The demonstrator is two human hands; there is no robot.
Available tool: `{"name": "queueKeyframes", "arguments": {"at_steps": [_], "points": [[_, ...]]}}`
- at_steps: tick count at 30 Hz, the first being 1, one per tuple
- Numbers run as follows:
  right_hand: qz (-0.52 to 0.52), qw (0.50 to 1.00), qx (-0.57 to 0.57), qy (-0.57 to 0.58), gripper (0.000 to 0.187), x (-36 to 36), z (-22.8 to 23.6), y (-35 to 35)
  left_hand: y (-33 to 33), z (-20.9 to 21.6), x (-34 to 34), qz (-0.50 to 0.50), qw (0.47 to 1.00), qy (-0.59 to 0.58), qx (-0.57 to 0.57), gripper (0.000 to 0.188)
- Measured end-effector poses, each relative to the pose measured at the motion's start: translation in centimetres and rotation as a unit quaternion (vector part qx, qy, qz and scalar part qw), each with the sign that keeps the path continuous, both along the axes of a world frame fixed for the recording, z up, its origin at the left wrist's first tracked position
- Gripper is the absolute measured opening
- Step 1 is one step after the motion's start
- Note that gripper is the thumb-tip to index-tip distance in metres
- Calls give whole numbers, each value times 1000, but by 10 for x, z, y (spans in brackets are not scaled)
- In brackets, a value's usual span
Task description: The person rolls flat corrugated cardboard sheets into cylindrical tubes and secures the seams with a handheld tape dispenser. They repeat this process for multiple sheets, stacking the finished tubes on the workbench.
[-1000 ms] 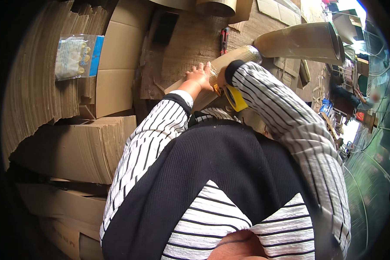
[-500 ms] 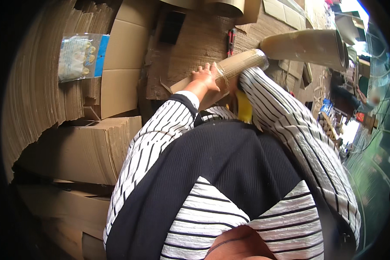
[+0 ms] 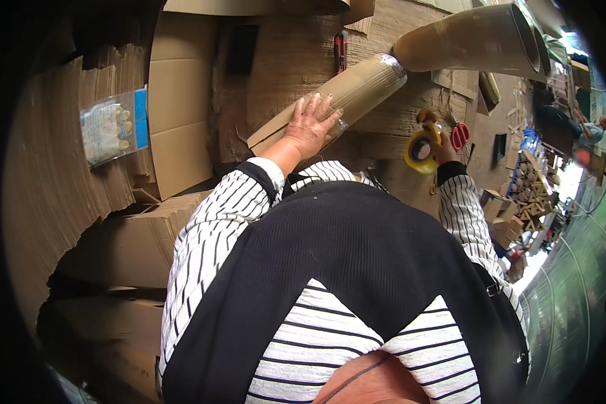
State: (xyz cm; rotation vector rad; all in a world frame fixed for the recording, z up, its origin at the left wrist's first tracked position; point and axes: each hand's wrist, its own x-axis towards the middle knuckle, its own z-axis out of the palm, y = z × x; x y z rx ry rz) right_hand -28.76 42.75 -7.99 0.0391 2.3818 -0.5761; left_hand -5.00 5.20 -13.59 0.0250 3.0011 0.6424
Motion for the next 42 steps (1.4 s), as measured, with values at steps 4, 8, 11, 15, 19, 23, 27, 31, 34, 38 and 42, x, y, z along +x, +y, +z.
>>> {"name": "queueKeyframes", "arguments": {"at_steps": [4,8,11,15,19,23,27,31,34,38,42], "points": [[-293,929,-225,-10,25,18,-48,-19,-3,-1,7,3,998,35,-59,55],[-340,867,-362,-41,33,19,-117,1,7,3,5,-16,990,-2,-137,54],[-52,998,-38,14,38,-1,-158,77,8,27,-10,-7,998,-13,60,46],[260,939,214,-65,38,-13,-12,-42,4,7,-2,70,995,32,62,54],[373,921,-102,47,38,-52,-38,-98,14,10,-18,136,989,4,59,91],[167,940,-240,178,56,-88,-30,-262,27,25,-27,175,976,-123,30,106],[91,975,-123,159,76,-133,-46,-364,36,32,-31,175,970,-171,-10,111],[92,967,-171,167,33,-164,-85,-373,41,36,-28,170,977,-128,-26,108],[58,933,-280,217,58,-150,-97,-339,52,27,-14,182,978,-85,-48,111],[117,920,-360,100,66,-95,-53,-239,41,30,-16,261,953,-152,-27,119],[220,942,-121,224,53,-29,-41,-101,25,20,-18,246,960,-128,-23,114]]}}
